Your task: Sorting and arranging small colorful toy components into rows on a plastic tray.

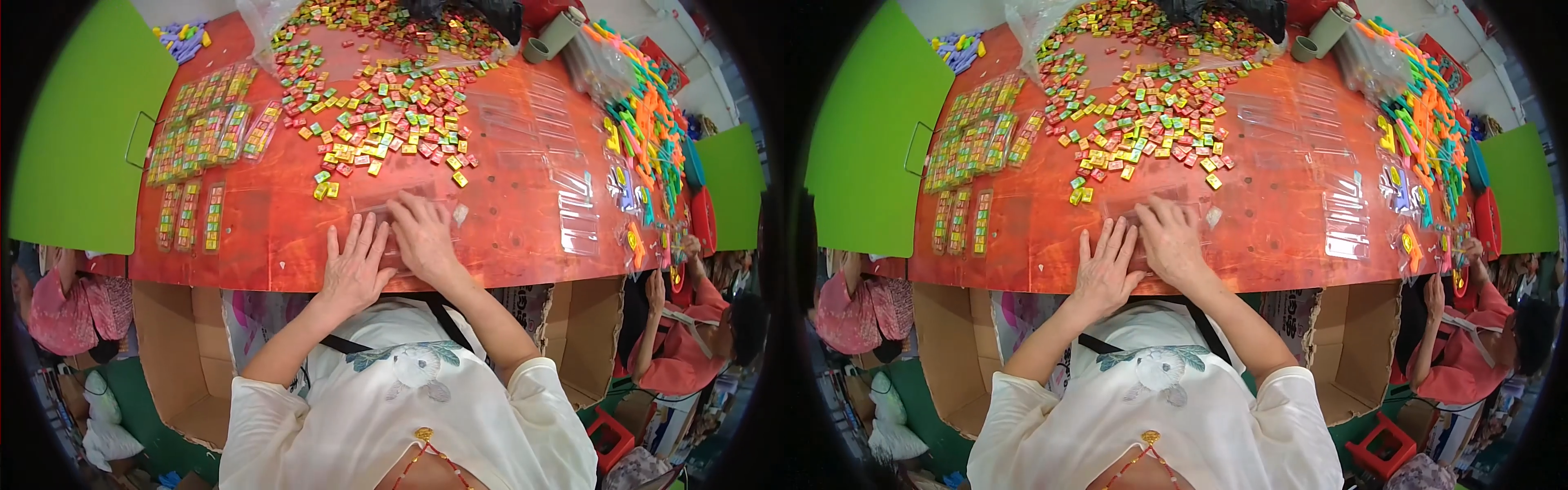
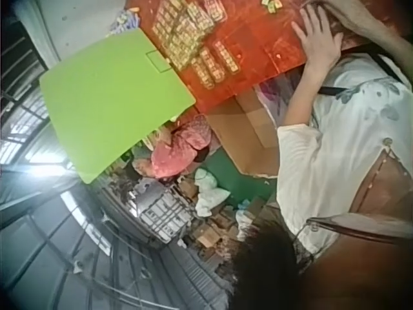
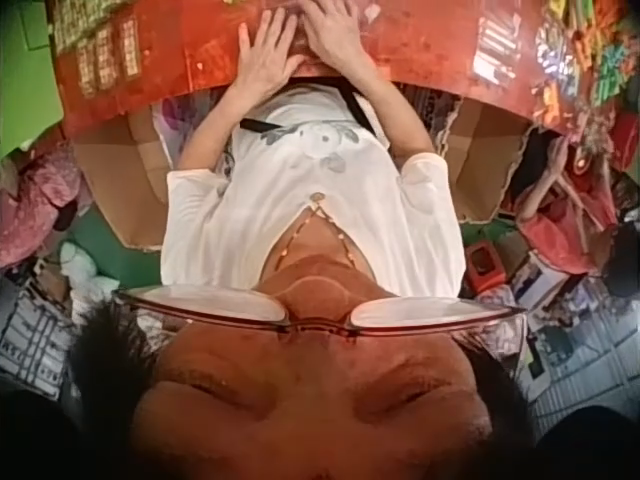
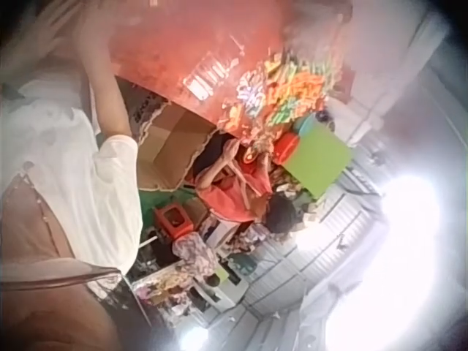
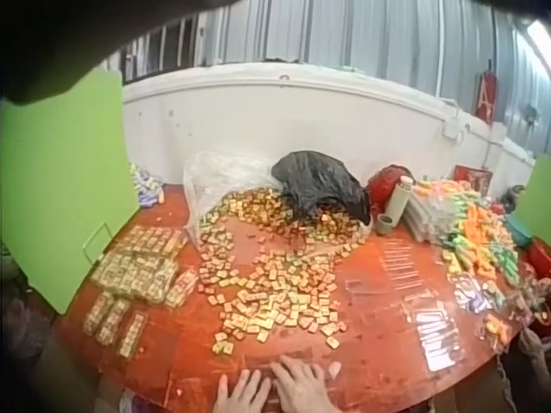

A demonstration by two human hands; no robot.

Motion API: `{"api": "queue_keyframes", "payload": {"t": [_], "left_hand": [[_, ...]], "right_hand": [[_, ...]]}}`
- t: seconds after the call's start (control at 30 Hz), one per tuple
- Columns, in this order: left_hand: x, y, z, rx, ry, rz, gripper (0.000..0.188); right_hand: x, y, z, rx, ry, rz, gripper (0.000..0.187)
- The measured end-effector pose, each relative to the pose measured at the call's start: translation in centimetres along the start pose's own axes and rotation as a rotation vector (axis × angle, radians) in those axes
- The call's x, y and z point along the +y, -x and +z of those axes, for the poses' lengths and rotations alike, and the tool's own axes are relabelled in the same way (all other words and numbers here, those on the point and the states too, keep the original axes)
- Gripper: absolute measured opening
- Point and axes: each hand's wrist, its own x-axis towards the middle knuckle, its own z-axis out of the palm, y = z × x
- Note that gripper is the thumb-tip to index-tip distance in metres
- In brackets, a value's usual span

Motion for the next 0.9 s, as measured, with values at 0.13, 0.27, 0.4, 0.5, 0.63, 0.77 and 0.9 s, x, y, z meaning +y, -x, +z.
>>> {"api": "queue_keyframes", "payload": {"t": [0.13,0.27,0.4,0.5,0.63,0.77,0.9], "left_hand": [[-0.8,-0.1,0.2,0.052,-0.007,0.0,0.082],[-0.8,-0.1,0.0,0.041,0.053,-0.012,0.081],[-1.7,0.2,-1.0,0.119,0.127,0.007,0.077],[-4.4,-0.8,-2.2,0.343,0.128,-0.127,0.063],[-9.2,-2.9,-2.6,0.451,-0.072,-0.174,0.053],[-10.8,-5.2,-2.4,0.382,-0.166,-0.095,0.046],[-11.9,-8.7,-2.2,0.304,-0.23,-0.044,0.046]], "right_hand": [[1.4,-0.8,-1.2,0.057,0.169,0.002,0.033],[1.7,0.4,-1.4,-0.051,0.179,-0.036,0.032],[0.8,0.3,-2.2,-0.101,0.115,-0.048,0.033],[0.9,-1.8,-2.0,-0.066,0.096,-0.043,0.032],[1.6,-7.6,0.5,-0.1,0.041,-0.161,0.032],[3.1,-11.2,4.0,-0.237,0.044,-0.261,0.031],[6.3,-13.8,4.8,-0.112,0.072,-0.323,0.03]]}}
